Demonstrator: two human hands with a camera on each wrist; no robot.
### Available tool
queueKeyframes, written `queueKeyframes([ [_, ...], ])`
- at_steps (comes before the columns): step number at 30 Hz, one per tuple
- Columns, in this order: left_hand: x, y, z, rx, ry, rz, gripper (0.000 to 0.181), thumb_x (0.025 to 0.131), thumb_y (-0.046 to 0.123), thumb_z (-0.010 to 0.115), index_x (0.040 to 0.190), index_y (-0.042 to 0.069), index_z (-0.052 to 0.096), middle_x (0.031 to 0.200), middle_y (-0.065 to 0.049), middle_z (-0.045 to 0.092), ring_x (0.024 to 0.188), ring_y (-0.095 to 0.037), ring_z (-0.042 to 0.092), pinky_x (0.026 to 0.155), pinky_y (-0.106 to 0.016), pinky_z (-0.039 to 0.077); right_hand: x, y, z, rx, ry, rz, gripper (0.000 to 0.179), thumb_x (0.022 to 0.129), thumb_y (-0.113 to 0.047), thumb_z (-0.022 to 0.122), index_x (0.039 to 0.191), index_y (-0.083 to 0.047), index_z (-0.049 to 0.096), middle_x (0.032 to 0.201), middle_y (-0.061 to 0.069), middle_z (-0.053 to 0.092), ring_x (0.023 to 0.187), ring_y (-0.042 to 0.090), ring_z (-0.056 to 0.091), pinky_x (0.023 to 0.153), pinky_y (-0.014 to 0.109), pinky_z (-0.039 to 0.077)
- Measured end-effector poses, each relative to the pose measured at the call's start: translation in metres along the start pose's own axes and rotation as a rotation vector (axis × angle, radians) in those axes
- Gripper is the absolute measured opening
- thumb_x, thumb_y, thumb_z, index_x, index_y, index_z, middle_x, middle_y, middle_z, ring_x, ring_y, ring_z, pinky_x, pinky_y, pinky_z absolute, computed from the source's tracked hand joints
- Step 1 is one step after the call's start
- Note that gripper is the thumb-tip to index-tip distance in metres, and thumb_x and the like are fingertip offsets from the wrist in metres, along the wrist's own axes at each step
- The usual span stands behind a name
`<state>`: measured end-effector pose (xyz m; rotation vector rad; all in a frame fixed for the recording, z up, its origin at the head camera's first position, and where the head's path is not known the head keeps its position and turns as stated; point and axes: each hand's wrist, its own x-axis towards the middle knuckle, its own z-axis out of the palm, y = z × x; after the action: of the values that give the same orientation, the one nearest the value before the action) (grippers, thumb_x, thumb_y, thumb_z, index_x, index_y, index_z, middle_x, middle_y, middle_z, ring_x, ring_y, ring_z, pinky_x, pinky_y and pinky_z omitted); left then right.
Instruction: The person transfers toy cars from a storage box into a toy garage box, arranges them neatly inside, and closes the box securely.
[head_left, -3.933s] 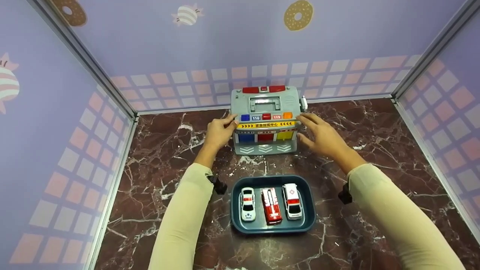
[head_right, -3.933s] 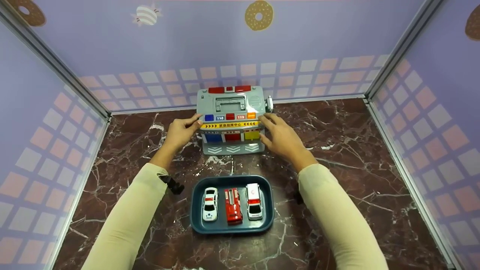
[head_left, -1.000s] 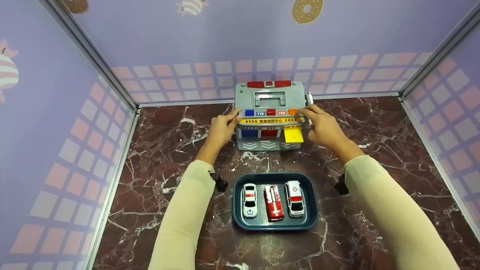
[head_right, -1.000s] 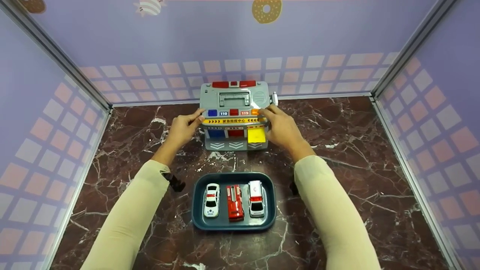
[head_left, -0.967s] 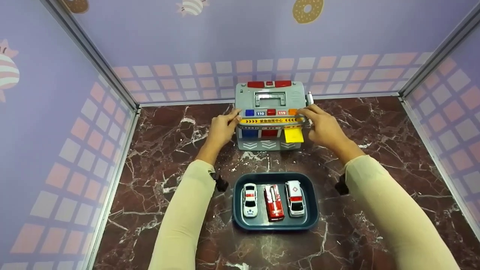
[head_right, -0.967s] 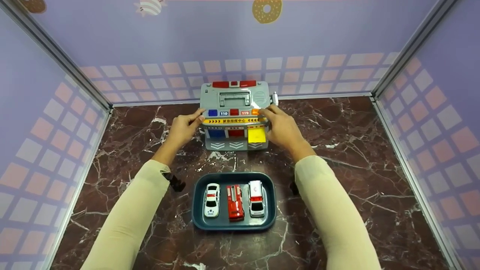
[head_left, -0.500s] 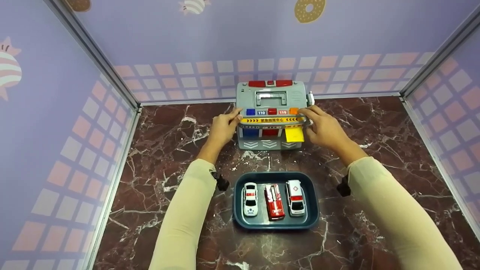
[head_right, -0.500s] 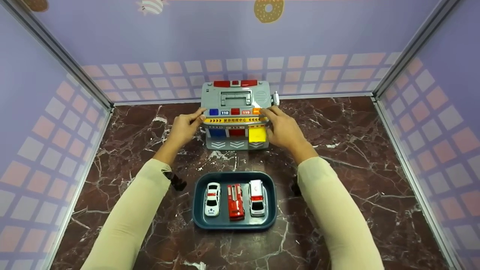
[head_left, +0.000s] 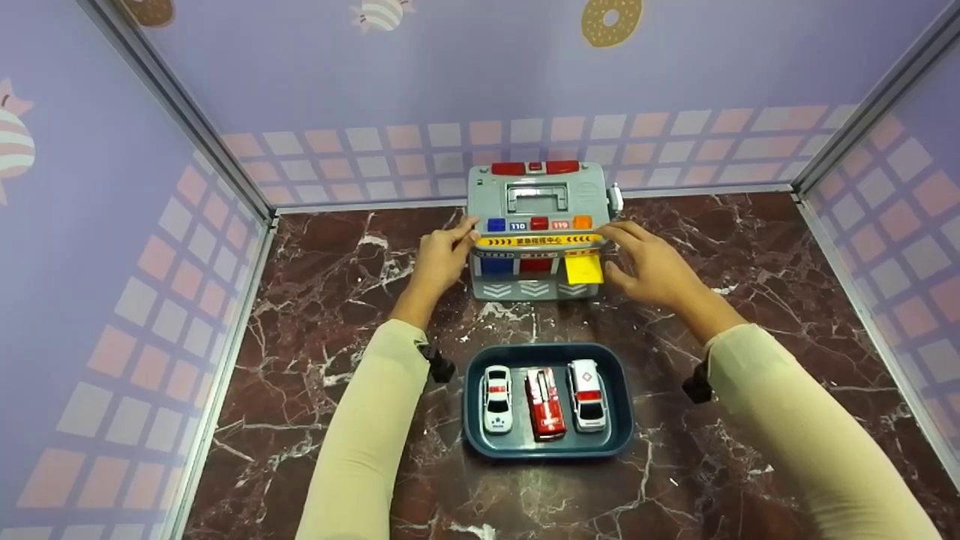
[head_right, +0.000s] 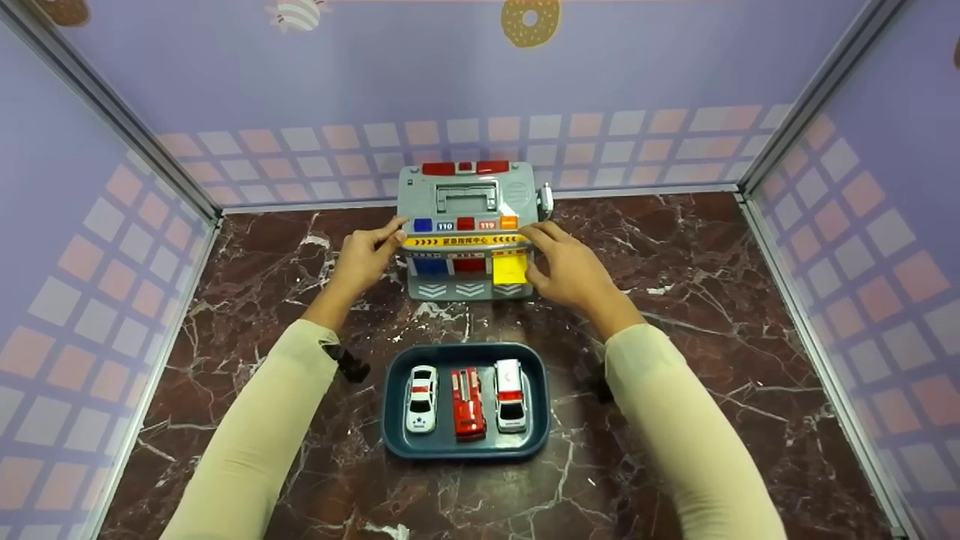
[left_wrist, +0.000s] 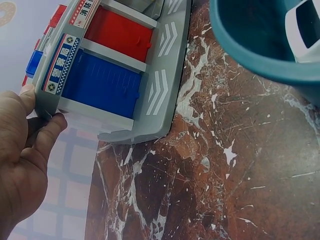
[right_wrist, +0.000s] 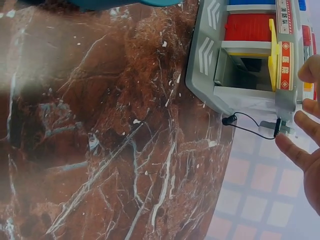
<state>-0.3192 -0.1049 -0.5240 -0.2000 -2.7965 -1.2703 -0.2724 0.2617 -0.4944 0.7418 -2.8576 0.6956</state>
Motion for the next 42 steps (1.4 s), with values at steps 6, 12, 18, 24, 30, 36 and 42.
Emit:
queueKeyframes([
  [6, 0.0, 0.001, 0.003, -0.018, 0.003, -0.012, 0.04, 0.112, 0.037, 0.066, 0.149, 0.024, 0.072, 0.151, -0.011, 0.067, 0.127, -0.033, 0.075, 0.115, -0.048, 0.056, -0.012, 0.002, -0.003, -0.002, -0.004, -0.027, 0.062, 0.102, -0.023, 0.076, 0.16, -0.011, 0.057, 0.156, 0.016, 0.06, 0.109, 0.041, 0.07, 0.106, 0.066, 0.056],
  [12, 0.001, 0.002, 0.005, -0.032, -0.001, -0.017, 0.04, 0.112, 0.037, 0.066, 0.149, 0.025, 0.072, 0.148, -0.011, 0.071, 0.098, -0.03, 0.079, 0.1, -0.046, 0.061, -0.025, 0.005, -0.006, -0.011, 0.0, -0.072, 0.06, 0.1, -0.024, 0.08, 0.156, -0.011, 0.061, 0.152, 0.017, 0.062, 0.131, 0.045, 0.066, 0.114, 0.067, 0.052],
  [18, 0.002, 0.003, 0.005, -0.035, 0.008, -0.011, 0.038, 0.112, 0.037, 0.067, 0.148, 0.026, 0.073, 0.139, -0.012, 0.077, 0.082, -0.025, 0.074, 0.085, -0.042, 0.061, -0.03, 0.004, -0.007, -0.037, 0.016, -0.11, 0.06, 0.097, -0.023, 0.084, 0.152, -0.008, 0.064, 0.145, 0.019, 0.066, 0.13, 0.045, 0.066, 0.112, 0.067, 0.053],
  [24, 0.001, 0.001, 0.002, -0.034, -0.003, 0.003, 0.04, 0.112, 0.036, 0.066, 0.149, 0.023, 0.072, 0.14, -0.013, 0.076, 0.1, -0.029, 0.08, 0.101, -0.045, 0.061, -0.037, -0.002, -0.009, -0.064, -0.001, -0.109, 0.062, 0.099, -0.033, 0.084, 0.154, -0.012, 0.064, 0.15, 0.018, 0.064, 0.134, 0.045, 0.065, 0.115, 0.066, 0.052],
  [30, 0.0, 0.0, 0.0, -0.021, 0.001, 0.007, 0.04, 0.111, 0.036, 0.067, 0.149, 0.022, 0.072, 0.151, -0.011, 0.068, 0.121, -0.032, 0.077, 0.113, -0.048, 0.057, -0.046, -0.008, -0.009, -0.083, -0.02, -0.137, 0.063, 0.098, -0.037, 0.085, 0.153, -0.013, 0.066, 0.149, 0.016, 0.066, 0.132, 0.043, 0.067, 0.112, 0.064, 0.055],
  [36, 0.001, -0.001, -0.001, -0.011, -0.009, -0.006, 0.041, 0.112, 0.037, 0.065, 0.15, 0.024, 0.071, 0.152, -0.011, 0.067, 0.106, -0.029, 0.074, 0.107, -0.049, 0.058, -0.055, -0.013, -0.003, -0.094, -0.047, -0.157, 0.062, 0.097, -0.041, 0.085, 0.148, -0.01, 0.069, 0.145, 0.017, 0.068, 0.128, 0.042, 0.069, 0.111, 0.064, 0.055],
  [42, 0.001, -0.001, 0.0, -0.003, -0.012, -0.001, 0.041, 0.112, 0.037, 0.065, 0.151, 0.024, 0.071, 0.152, -0.011, 0.067, 0.105, -0.029, 0.07, 0.107, -0.05, 0.058, -0.062, -0.019, 0.003, -0.113, -0.073, -0.196, 0.06, 0.097, -0.042, 0.085, 0.147, -0.014, 0.071, 0.14, 0.015, 0.07, 0.123, 0.038, 0.071, 0.11, 0.063, 0.055],
])
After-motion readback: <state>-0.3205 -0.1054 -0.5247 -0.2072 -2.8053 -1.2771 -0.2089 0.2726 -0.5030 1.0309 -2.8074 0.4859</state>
